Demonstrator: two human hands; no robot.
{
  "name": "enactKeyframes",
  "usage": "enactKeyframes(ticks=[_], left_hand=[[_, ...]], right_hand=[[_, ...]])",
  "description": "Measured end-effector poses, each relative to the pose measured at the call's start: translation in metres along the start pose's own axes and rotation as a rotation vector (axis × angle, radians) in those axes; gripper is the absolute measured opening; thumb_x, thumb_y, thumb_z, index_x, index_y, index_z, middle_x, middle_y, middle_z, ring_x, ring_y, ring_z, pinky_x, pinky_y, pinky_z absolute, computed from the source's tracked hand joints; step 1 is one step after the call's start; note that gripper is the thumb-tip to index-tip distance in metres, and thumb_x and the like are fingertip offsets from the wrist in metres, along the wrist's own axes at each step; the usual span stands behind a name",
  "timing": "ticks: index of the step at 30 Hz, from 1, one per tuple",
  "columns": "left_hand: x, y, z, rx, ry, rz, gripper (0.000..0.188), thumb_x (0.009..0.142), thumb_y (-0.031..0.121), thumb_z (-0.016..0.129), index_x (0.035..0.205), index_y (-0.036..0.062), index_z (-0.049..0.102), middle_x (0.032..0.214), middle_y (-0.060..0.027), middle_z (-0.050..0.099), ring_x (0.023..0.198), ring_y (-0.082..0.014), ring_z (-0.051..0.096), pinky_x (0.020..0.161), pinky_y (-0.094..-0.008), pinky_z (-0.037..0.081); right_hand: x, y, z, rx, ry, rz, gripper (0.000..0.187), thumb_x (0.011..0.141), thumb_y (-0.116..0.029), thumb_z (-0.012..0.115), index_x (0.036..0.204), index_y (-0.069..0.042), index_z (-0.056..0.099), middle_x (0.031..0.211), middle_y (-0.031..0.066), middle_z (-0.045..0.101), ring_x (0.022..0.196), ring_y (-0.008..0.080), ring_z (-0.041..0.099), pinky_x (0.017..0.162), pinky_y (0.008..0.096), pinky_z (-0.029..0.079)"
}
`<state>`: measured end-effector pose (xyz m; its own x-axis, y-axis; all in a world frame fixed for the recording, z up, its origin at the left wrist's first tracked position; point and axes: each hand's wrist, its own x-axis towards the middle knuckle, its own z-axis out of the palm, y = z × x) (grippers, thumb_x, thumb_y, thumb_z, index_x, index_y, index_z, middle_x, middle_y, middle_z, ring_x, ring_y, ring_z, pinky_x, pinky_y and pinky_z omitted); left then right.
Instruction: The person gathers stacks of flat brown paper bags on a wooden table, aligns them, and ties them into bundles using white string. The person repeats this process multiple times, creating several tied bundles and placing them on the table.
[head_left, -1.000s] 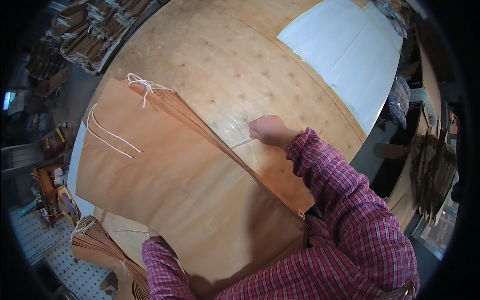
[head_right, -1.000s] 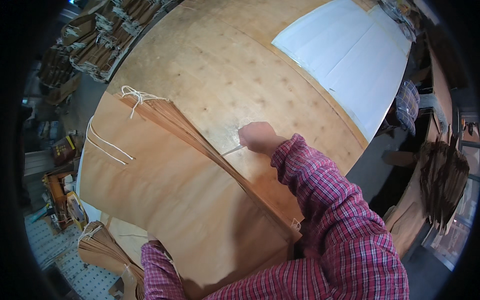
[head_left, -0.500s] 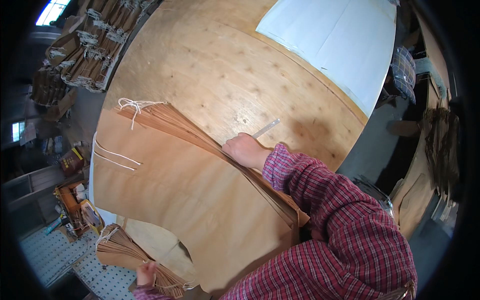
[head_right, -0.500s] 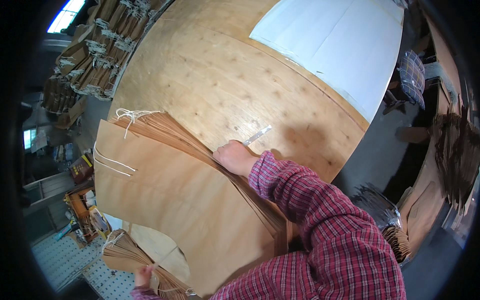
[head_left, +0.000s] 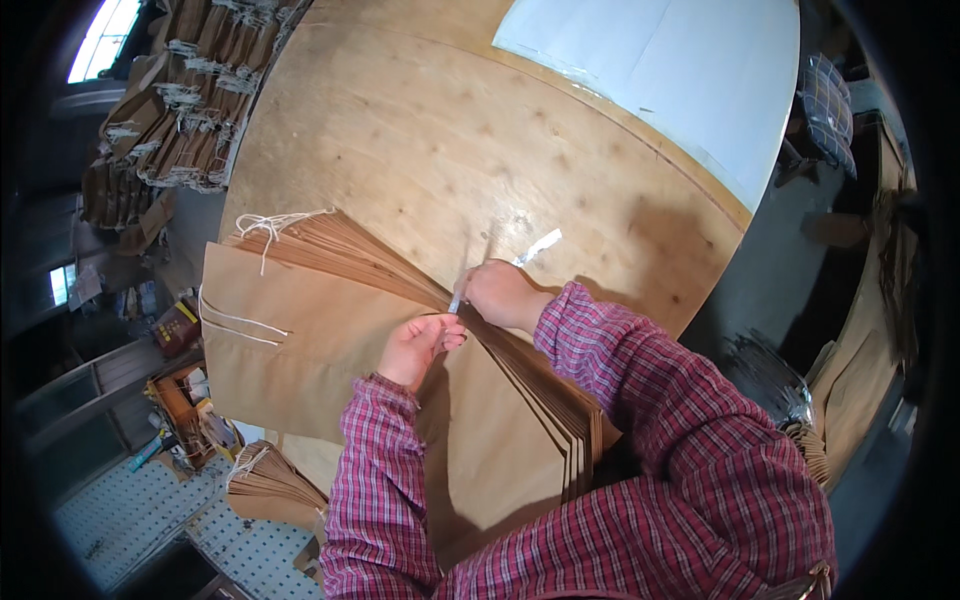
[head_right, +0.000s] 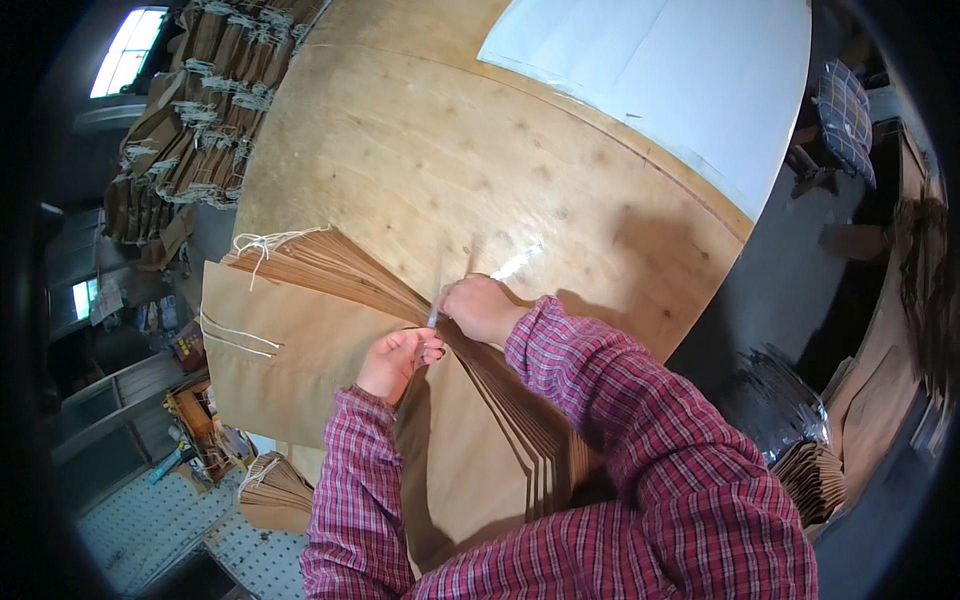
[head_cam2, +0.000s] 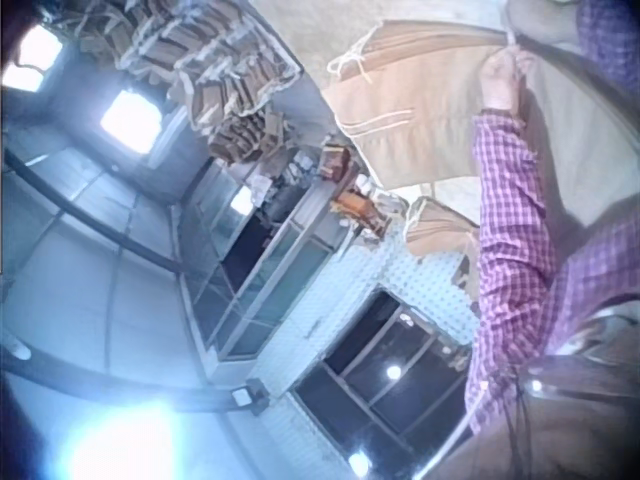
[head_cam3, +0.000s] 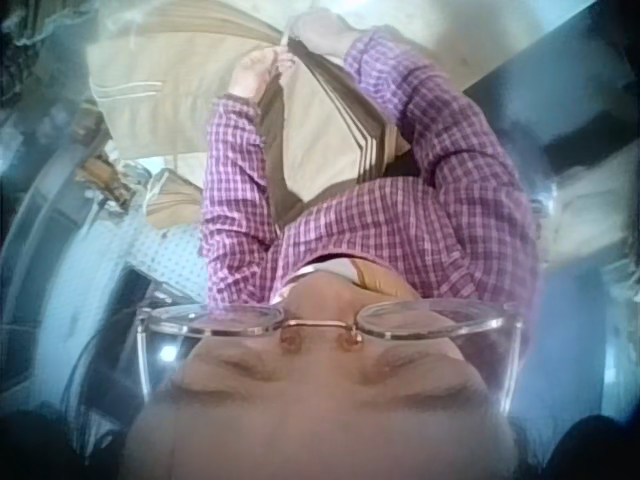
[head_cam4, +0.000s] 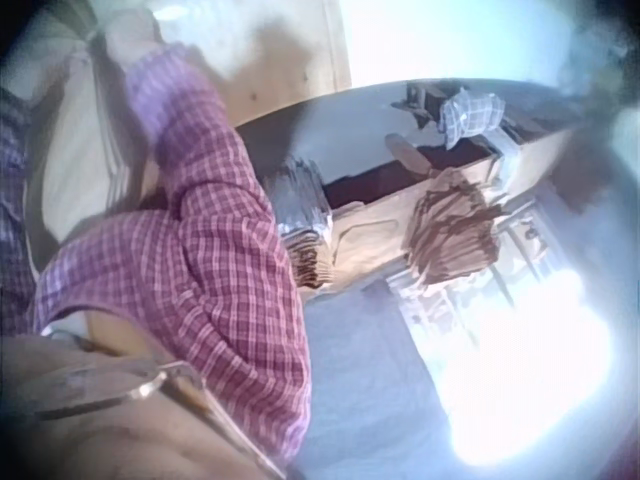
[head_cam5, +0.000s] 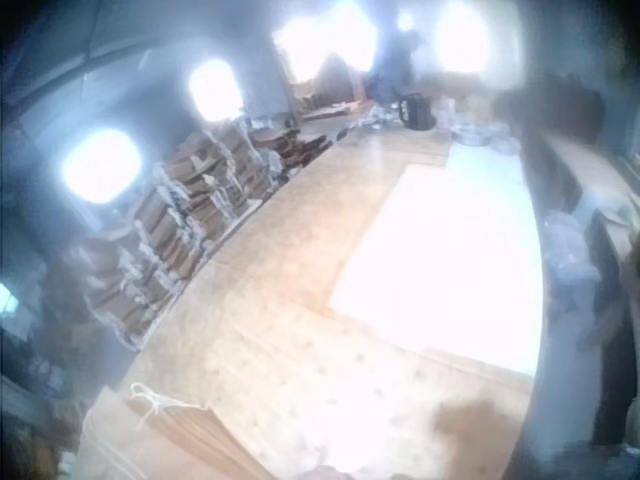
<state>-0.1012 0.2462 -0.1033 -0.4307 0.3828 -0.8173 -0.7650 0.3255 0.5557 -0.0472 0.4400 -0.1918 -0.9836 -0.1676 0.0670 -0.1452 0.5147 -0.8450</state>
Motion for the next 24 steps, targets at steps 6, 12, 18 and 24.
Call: enactKeyframes(ticks=[6,12,18,24], left_hand=[[0.002,-0.023,0.017,0.265,0.173,0.352,0.017,0.102,0.007,0.054,0.116,-0.0003,0.059,0.087,-0.0060,0.069,0.068,-0.0117,0.064,0.065,-0.0248,0.054],[-0.001,-0.042,0.014,0.484,0.425,0.485,0.018,0.095,0.002,0.061,0.113,-0.0010,0.059,0.082,-0.0047,0.069,0.067,-0.0120,0.065,0.062,-0.0260,0.053],[0.037,-0.069,0.011,-0.108,0.321,0.750,0.003,0.090,0.003,0.064,0.092,0.0027,0.067,0.075,-0.0014,0.066,0.063,-0.0142,0.061,0.058,-0.0289,0.048],[0.024,-0.052,0.020,-0.135,0.448,0.367,0.014,0.097,0.014,0.061,0.089,0.0049,0.067,0.075,-0.0031,0.066,0.063,-0.0129,0.060,0.056,-0.0260,0.044]], right_hand=[[0.003,-0.008,-0.030,-0.161,-0.315,0.356,0.020,0.081,-0.026,0.066,0.085,-0.009,0.077,0.085,0.0153,0.073,0.082,0.0334,0.071,0.072,0.0463,0.056],[0.000,-0.059,-0.044,-0.148,-0.274,0.393,0.014,0.079,-0.024,0.067,0.080,-0.014,0.077,0.082,0.0133,0.073,0.081,0.0324,0.072,0.068,0.0449,0.056],[0.041,-0.129,0.007,-0.327,0.087,0.183,0.009,0.069,-0.014,0.065,0.063,-0.012,0.071,0.071,0.0110,0.070,0.069,0.0293,0.070,0.056,0.0402,0.054],[0.031,-0.079,-0.014,0.952,0.146,0.114,0.030,0.092,-0.033,0.064,0.114,-0.014,0.068,0.097,0.0109,0.068,0.085,0.0279,0.064,0.084,0.0357,0.053]])
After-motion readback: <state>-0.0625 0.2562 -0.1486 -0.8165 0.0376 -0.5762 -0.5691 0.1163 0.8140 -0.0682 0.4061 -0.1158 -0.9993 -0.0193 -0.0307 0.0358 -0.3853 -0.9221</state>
